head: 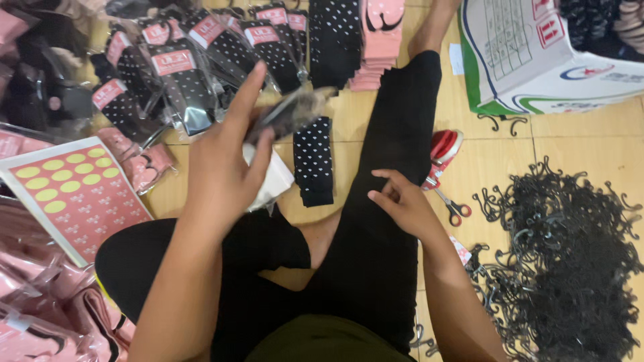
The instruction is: The person packages socks by attaching labels to each pair and placing them into individual plastic sleeves by hand.
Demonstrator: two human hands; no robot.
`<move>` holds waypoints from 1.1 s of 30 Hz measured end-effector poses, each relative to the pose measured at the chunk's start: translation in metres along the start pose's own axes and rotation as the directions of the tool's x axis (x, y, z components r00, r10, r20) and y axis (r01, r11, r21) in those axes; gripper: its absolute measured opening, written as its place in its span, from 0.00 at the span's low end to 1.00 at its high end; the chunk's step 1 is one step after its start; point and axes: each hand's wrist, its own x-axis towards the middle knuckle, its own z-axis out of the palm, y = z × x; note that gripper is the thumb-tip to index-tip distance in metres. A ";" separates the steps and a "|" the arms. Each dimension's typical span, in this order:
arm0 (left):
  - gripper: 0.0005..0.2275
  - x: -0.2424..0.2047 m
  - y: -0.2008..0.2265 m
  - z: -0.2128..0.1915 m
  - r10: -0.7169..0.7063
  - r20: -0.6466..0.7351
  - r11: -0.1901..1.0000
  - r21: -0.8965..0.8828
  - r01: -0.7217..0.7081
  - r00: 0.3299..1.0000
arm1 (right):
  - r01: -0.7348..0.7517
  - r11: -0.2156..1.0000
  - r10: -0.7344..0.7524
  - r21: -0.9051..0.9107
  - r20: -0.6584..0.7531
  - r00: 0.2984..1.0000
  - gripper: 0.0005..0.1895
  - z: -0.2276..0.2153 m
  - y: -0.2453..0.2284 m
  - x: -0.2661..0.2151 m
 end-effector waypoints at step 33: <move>0.17 -0.066 0.023 0.229 -0.246 0.426 0.438 -0.753 0.492 0.871 | 0.188 0.922 -0.217 0.340 0.049 0.975 0.25 0.038 0.077 -0.110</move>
